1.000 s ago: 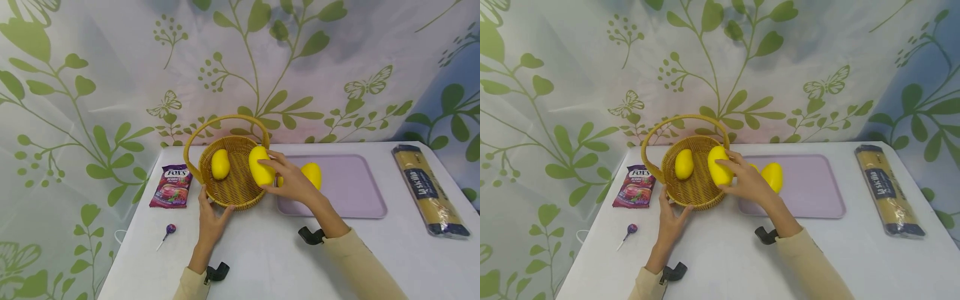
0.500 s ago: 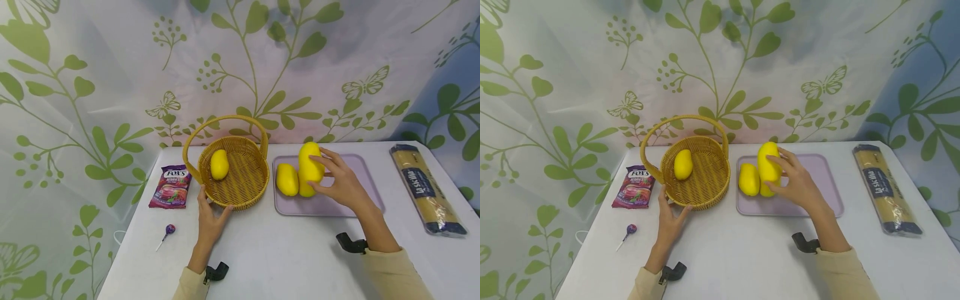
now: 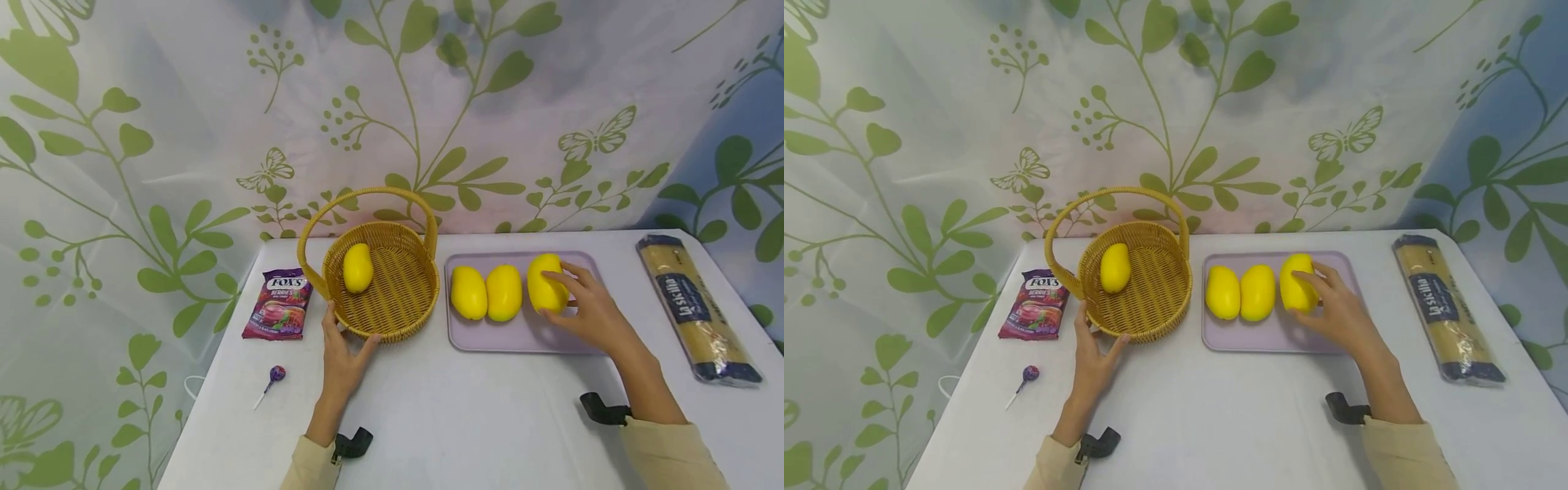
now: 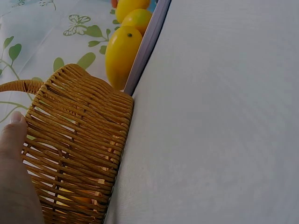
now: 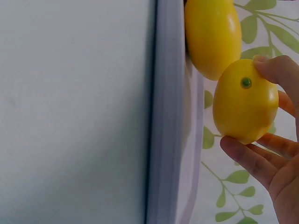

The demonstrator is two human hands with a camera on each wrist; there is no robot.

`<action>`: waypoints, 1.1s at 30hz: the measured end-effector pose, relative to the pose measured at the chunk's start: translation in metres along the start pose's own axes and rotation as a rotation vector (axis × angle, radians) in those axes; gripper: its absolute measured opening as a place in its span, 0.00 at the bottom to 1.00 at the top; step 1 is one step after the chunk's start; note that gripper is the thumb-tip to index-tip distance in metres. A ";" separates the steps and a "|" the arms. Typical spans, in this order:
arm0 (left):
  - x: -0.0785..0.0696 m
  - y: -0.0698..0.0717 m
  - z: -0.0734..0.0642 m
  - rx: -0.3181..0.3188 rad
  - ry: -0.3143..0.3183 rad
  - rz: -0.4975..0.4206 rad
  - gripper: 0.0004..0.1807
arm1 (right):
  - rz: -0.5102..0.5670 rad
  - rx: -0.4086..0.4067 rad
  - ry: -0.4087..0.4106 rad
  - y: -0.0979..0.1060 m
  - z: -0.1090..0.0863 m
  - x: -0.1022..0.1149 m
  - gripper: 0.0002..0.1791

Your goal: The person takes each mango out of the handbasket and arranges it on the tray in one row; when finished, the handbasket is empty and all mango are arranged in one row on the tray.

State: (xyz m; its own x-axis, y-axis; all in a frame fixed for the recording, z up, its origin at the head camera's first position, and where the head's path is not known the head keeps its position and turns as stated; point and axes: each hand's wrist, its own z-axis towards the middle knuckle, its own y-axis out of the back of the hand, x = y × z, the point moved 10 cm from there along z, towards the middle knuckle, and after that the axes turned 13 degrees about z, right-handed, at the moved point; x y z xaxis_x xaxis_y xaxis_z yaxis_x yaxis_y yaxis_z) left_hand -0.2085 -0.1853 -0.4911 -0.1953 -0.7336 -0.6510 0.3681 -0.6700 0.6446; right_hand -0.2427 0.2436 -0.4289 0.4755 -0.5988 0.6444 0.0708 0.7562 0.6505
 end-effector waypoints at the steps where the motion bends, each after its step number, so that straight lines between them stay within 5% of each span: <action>1: 0.000 0.000 0.000 0.001 0.002 0.002 0.58 | -0.005 0.006 -0.001 -0.002 0.000 -0.002 0.37; 15: 0.000 -0.001 0.000 -0.003 -0.014 0.003 0.57 | -0.043 0.114 -0.088 -0.022 -0.005 -0.016 0.38; 33: 0.003 -0.002 0.000 0.002 0.001 0.002 0.58 | -0.030 0.135 -0.068 -0.027 0.000 -0.011 0.38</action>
State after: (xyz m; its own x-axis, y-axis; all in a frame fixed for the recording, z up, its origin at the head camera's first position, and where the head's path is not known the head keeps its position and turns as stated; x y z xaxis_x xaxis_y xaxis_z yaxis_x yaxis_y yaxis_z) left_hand -0.2101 -0.1856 -0.4941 -0.1933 -0.7347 -0.6502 0.3665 -0.6688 0.6468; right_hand -0.2499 0.2302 -0.4535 0.4143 -0.6407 0.6464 -0.0368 0.6978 0.7153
